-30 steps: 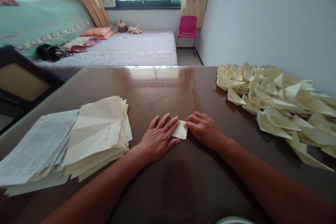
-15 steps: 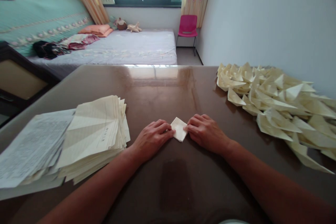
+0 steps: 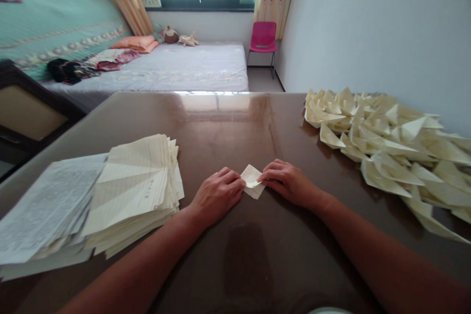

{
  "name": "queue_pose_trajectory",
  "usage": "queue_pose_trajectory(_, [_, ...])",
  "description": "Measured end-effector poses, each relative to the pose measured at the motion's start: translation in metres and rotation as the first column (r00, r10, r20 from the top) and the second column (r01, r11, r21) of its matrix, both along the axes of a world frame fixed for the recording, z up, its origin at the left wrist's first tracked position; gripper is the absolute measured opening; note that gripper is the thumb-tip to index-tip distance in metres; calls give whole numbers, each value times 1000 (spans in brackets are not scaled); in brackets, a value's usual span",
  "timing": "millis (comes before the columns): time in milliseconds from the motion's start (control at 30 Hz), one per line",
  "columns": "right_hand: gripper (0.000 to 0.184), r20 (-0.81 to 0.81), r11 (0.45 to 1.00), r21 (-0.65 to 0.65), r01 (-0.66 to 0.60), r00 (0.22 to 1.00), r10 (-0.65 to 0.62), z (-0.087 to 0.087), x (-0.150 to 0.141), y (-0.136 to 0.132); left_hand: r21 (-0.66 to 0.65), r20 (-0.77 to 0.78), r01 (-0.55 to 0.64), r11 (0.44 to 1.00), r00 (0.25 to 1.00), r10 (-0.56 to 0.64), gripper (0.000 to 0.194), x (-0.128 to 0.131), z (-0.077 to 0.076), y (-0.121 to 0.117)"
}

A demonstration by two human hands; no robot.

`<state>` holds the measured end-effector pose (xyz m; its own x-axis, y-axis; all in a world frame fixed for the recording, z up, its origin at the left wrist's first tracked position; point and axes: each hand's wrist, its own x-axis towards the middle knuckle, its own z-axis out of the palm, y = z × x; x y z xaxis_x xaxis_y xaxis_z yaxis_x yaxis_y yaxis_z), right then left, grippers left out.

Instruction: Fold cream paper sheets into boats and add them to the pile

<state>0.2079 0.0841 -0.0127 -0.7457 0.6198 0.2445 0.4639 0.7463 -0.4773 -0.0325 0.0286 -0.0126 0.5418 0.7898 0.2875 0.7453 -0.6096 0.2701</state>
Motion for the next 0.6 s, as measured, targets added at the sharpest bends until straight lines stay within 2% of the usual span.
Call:
queue_pose_trajectory(100, [20,-19,998,-49,44,999,-45,-4,-1,2,-77,73,-68,995,995,73,20,1,-2,2])
queue_pose_trajectory(200, [20,1,991,-44,125,992,-125,-7,-6,1,-112,92,-125,986,986,136,20,3,-4,4])
queue_pose_trajectory(400, [16,95,960,3,280,956,-279,-10,-17,-5,-106,31,-251,962,966,256,20,10,-7,7])
queue_pose_trajectory(600, [11,103,927,25,374,922,-374,-10,-22,-8,-73,-15,-284,956,959,284,25,15,-6,7])
